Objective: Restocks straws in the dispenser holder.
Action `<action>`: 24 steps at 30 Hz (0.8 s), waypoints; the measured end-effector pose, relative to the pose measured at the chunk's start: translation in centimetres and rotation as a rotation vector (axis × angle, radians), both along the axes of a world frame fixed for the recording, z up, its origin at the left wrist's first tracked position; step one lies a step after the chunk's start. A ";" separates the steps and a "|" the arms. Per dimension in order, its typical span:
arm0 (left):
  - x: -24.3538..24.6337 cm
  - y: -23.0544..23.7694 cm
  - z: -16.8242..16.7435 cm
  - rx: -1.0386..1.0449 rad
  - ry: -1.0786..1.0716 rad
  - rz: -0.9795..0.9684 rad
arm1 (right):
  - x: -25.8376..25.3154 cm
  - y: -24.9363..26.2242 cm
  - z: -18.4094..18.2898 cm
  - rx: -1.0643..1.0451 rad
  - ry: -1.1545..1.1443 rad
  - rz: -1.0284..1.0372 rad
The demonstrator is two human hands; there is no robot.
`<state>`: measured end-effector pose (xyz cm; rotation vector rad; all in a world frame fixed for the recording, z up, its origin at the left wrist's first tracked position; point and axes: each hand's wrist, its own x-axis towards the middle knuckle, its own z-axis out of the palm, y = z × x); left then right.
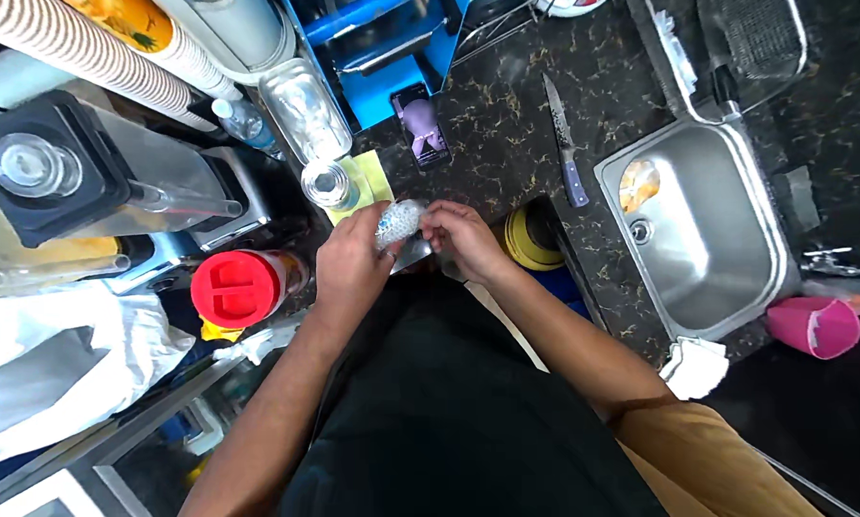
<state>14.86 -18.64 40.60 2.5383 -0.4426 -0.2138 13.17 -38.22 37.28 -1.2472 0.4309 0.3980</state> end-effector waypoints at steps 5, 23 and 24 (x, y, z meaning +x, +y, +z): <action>1.3 0.5 0.7 0.004 0.113 0.033 | 0.2 -1.5 0.0 -0.207 -0.212 0.199; 1.6 1.2 7.5 -0.842 0.493 0.364 | 0.2 1.8 4.7 0.200 -0.178 0.383; 1.2 1.6 6.8 -0.835 0.540 0.432 | -0.3 1.9 4.0 0.184 -0.134 0.448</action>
